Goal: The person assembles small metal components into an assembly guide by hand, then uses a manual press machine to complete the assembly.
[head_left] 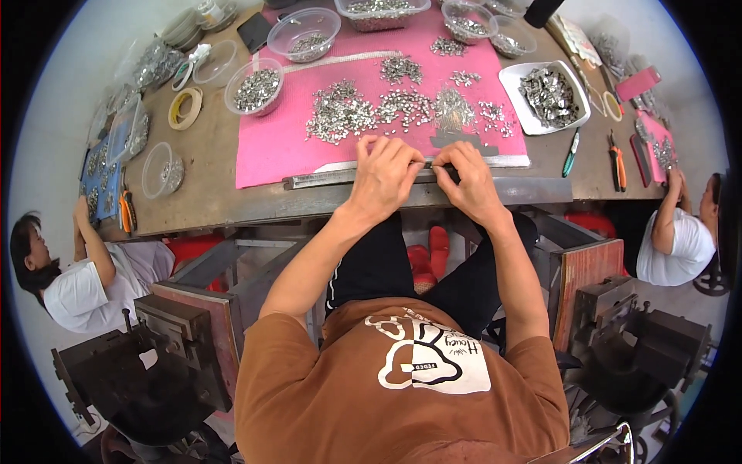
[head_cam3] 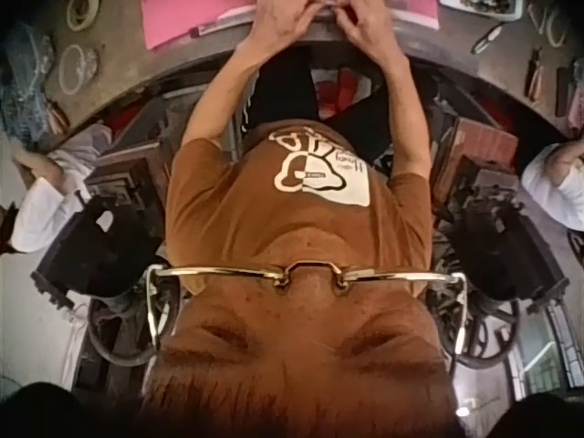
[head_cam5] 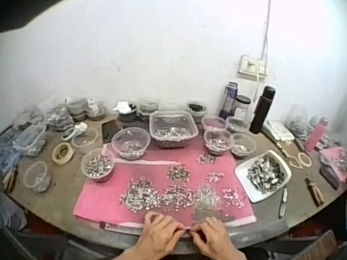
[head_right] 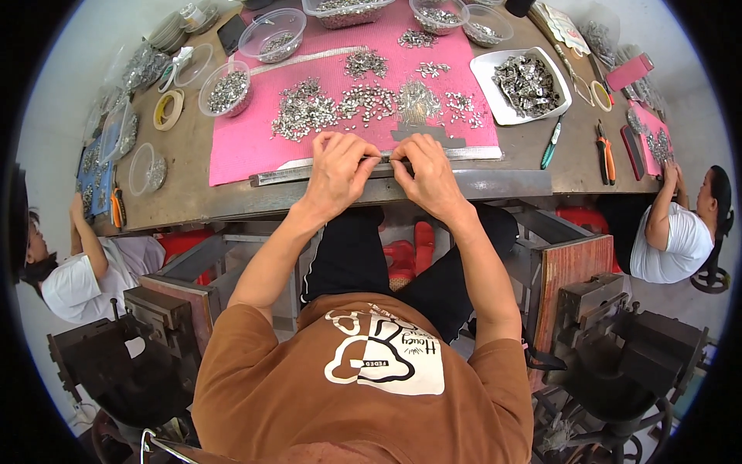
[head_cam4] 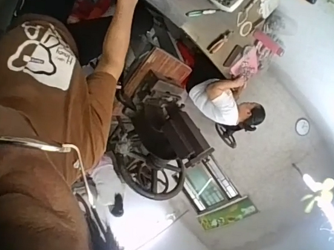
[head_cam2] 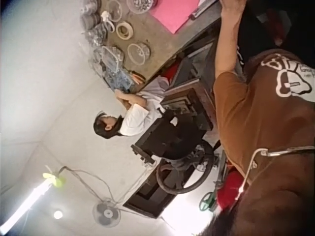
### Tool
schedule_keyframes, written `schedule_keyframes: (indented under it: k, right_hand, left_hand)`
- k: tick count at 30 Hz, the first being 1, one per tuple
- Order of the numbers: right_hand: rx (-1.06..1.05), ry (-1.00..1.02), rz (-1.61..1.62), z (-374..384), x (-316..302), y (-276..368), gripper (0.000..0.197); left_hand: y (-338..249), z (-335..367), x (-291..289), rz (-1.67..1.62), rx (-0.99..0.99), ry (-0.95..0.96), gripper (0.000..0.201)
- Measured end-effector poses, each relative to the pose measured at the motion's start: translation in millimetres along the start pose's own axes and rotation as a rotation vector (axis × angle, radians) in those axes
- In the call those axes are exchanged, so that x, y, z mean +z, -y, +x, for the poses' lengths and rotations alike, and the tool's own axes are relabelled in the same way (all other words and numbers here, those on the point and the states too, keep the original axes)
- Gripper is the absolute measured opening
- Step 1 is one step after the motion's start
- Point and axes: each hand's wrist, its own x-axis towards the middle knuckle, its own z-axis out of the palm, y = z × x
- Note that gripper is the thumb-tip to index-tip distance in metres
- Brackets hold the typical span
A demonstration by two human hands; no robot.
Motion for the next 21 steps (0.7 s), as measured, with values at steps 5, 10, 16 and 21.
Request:
schedule_keyframes:
  k: [5, 10, 16, 21]
  right_hand:
    - [-0.055, -0.021, -0.057, -3, 4, 0, 0.015]
    - [-0.058, -0.068, -0.035, -7, 7, -4, 0.017]
    - [-0.064, -0.108, -0.022, -10, 6, -5, 0.017]
    - [0.052, -0.31, 0.045, -18, 10, -13, 0.016]
  left_hand:
    - [-4, -2, 9, -0.004, 0.004, 0.003, 0.01]
    - [-2, -2, 9, -0.001, -0.002, 0.017, 0.01]
    - [-2, -4, 13, -0.039, -0.014, 0.002, 0.015]
    - [-5, -7, 16, 0.023, 0.008, -0.03, 0.021]
